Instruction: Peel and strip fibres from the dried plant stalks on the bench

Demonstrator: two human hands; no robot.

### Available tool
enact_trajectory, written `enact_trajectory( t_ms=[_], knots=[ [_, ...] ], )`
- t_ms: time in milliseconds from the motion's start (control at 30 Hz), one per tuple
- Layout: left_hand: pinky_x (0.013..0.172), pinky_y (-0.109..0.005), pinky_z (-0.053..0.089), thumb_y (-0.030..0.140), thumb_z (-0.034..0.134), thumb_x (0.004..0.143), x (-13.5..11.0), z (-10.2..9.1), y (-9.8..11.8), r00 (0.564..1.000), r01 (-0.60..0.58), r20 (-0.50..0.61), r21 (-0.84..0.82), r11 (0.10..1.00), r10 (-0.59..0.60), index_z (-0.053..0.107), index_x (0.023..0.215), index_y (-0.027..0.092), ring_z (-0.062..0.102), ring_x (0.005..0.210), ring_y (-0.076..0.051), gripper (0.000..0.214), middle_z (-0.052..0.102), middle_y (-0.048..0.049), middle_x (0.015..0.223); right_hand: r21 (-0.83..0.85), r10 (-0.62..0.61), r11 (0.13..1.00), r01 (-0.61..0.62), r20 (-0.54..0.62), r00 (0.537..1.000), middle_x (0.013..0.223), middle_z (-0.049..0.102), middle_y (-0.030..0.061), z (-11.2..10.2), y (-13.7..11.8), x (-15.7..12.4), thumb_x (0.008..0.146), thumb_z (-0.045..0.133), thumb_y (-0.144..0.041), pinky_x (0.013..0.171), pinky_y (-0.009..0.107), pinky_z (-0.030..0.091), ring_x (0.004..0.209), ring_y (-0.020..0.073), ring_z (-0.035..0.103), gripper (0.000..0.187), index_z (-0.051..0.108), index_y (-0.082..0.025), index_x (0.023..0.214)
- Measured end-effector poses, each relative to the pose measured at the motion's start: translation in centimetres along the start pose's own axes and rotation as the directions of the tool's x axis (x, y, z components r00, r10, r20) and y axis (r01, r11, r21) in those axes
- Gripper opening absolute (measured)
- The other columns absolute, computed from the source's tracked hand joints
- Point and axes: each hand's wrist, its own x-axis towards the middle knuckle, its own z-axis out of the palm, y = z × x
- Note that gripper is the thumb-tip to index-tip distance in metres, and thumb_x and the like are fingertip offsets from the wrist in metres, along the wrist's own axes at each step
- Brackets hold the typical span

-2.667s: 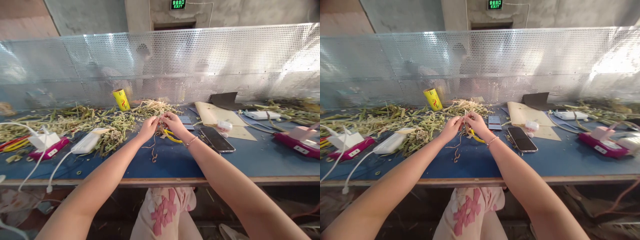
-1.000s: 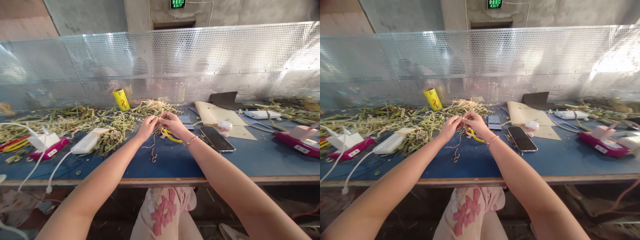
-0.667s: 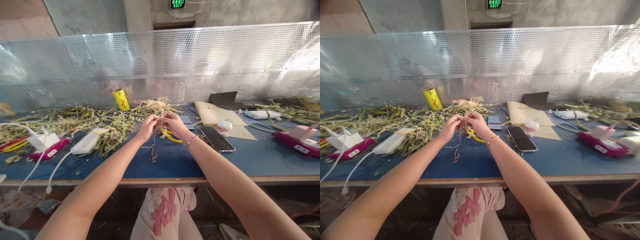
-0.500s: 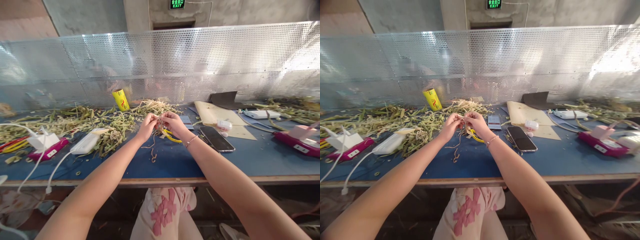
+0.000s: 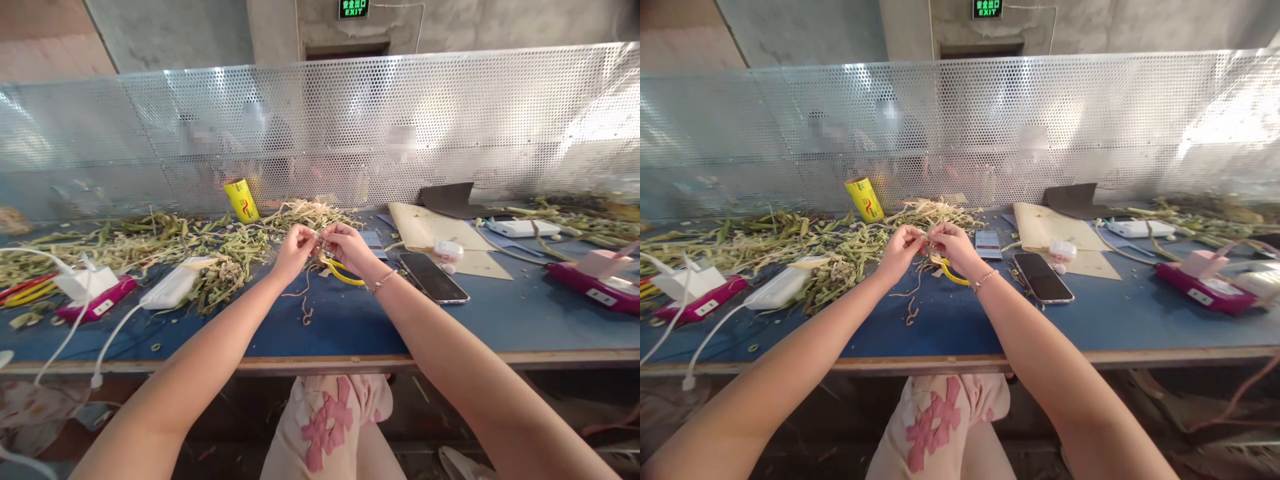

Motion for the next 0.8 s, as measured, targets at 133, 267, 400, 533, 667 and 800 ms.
enact_trajectory(
  t_ms=[133,267,400,533,667,800],
  knots=[
    [0.06,-0.024,0.044,0.032,0.07,0.06,0.11,0.16,-0.22,0.991,0.096,-0.08,-0.172,0.98,-0.111,0.044,0.073,0.017,0.053,0.054,-0.007,0.033,0.056,0.0048,0.06,0.018,0.003,1.0,-0.003,-0.021,1.0,0.058,0.051,-0.0041,-0.05,0.02,0.14,0.053,0.068,-0.023,0.055,0.021,0.04,0.053,0.0052,0.046,0.018,0.051,-0.017,0.058],
    [0.063,-0.023,0.045,0.028,0.073,0.055,0.15,0.29,-0.31,0.978,0.147,-0.099,-0.286,0.947,-0.181,0.05,0.069,0.014,0.054,0.056,-0.007,0.031,0.056,0.0042,0.057,-0.005,-0.015,1.0,0.015,-0.051,0.999,0.055,0.051,-0.0041,-0.04,0.23,0.26,0.053,0.069,-0.027,0.056,0.021,0.041,0.053,0.0057,0.047,0.019,0.053,-0.017,0.057],
    [0.065,-0.023,0.047,0.024,0.073,0.055,0.13,0.37,-0.26,0.976,0.155,-0.095,-0.341,0.927,-0.198,0.055,0.068,0.012,0.055,0.057,-0.006,0.026,0.058,0.0033,0.058,-0.042,-0.04,0.998,0.037,-0.079,0.996,0.057,0.052,-0.0036,-0.05,0.33,0.38,0.052,0.069,-0.028,0.056,0.022,0.041,0.053,0.0056,0.046,0.019,0.055,-0.017,0.058],
    [0.065,-0.023,0.047,0.019,0.073,0.054,-0.07,0.54,0.01,0.969,0.169,-0.104,-0.373,0.912,-0.222,0.056,0.069,0.012,0.057,0.059,-0.007,0.024,0.06,0.0023,0.06,-0.055,-0.049,0.998,0.044,-0.1,0.994,0.059,0.053,-0.0029,-0.02,0.41,0.49,0.051,0.069,-0.027,0.057,0.022,0.041,0.054,0.0054,0.047,0.018,0.057,-0.016,0.058],
    [0.063,-0.023,0.046,0.016,0.072,0.053,-0.24,0.78,0.43,0.957,0.2,-0.118,-0.389,0.899,-0.264,0.056,0.068,0.013,0.058,0.058,-0.008,0.022,0.061,0.002,0.06,-0.12,-0.072,0.991,0.058,-0.118,0.99,0.059,0.053,-0.003,0.04,0.55,0.54,0.053,0.068,-0.028,0.058,0.023,0.042,0.055,0.0061,0.047,0.017,0.057,-0.016,0.06],
    [0.064,-0.023,0.047,0.016,0.07,0.054,-0.24,0.88,0.66,0.955,0.216,-0.099,-0.418,0.882,-0.281,0.057,0.067,0.013,0.059,0.06,-0.008,0.02,0.062,0.0008,0.061,-0.175,-0.106,0.981,0.084,-0.116,0.988,0.06,0.055,-0.0026,-0.02,0.7,0.59,0.055,0.066,-0.028,0.06,0.023,0.043,0.057,0.007,0.049,0.016,0.059,-0.016,0.063]
  ],
)
